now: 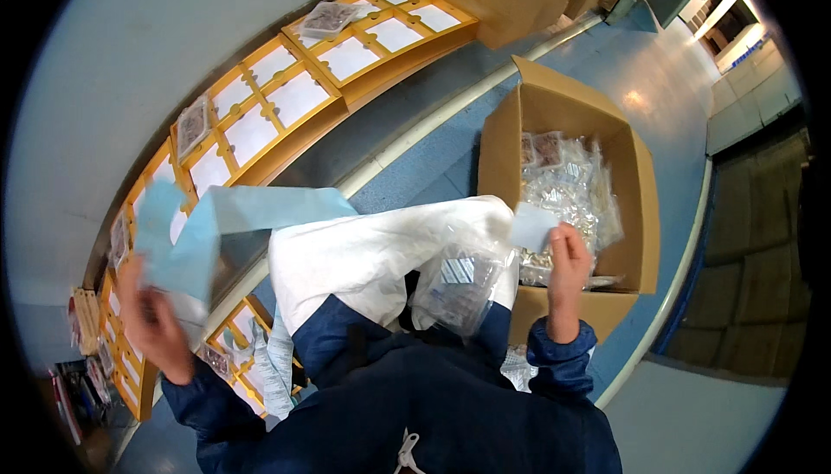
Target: The person repeatedly picks up small plastic-wrapped packages from a cardboard box, checks a printed list, and places the packages into a wooden display rack with multiple compartments. The person handles the packages one at a time and occasionally adjusts the list.
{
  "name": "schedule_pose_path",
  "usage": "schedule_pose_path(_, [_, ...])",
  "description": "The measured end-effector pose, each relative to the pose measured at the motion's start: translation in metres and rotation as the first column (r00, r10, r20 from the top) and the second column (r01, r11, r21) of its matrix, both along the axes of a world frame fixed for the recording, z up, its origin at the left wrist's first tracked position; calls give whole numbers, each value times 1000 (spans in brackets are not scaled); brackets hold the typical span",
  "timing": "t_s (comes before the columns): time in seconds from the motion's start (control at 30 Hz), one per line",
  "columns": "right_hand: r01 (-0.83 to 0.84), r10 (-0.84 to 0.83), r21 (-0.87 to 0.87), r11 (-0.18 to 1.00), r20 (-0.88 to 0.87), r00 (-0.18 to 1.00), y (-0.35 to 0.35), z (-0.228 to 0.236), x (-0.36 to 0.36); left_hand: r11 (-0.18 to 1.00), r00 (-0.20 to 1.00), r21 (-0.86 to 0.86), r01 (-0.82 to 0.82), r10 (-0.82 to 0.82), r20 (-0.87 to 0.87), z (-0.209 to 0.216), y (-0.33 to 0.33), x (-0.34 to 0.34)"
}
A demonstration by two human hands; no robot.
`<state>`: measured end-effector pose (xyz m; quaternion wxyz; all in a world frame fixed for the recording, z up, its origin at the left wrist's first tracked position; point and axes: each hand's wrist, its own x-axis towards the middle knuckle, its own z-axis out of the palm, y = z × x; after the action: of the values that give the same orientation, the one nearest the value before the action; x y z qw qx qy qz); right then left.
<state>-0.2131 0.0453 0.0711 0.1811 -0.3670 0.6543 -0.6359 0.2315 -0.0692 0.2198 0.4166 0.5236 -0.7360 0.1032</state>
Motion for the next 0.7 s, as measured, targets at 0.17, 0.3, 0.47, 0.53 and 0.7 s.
schedule_pose_path(0.17, [-261, 217, 30, 965, -652, 726, -32, 15, 72, 94, 738, 765, 638, -360, -571, -93, 21, -85])
schedule_pose_path(0.3, [-580, 425, 38, 814, -719, 550, -37, -1, 112, -352, 535, 515, 781, -48, -844, -138, 19, -113])
schedule_pose_path(0.47, [-652, 514, 90, 753, -698, 498, -41, -8, 134, -168, 505, 490, 855, 59, -861, -146, 19, -119])
schedule_pose_path(0.53, [-547, 484, 70, 834, -565, 668, -39, -8, 134, -159, 502, 483, 861, 113, -858, -149, 13, -124])
schedule_pose_path(0.7, [-509, 443, -98, 855, 648, 619, -42, -29, 107, -251, 448, 428, 868, 26, -894, -151, 12, -124])
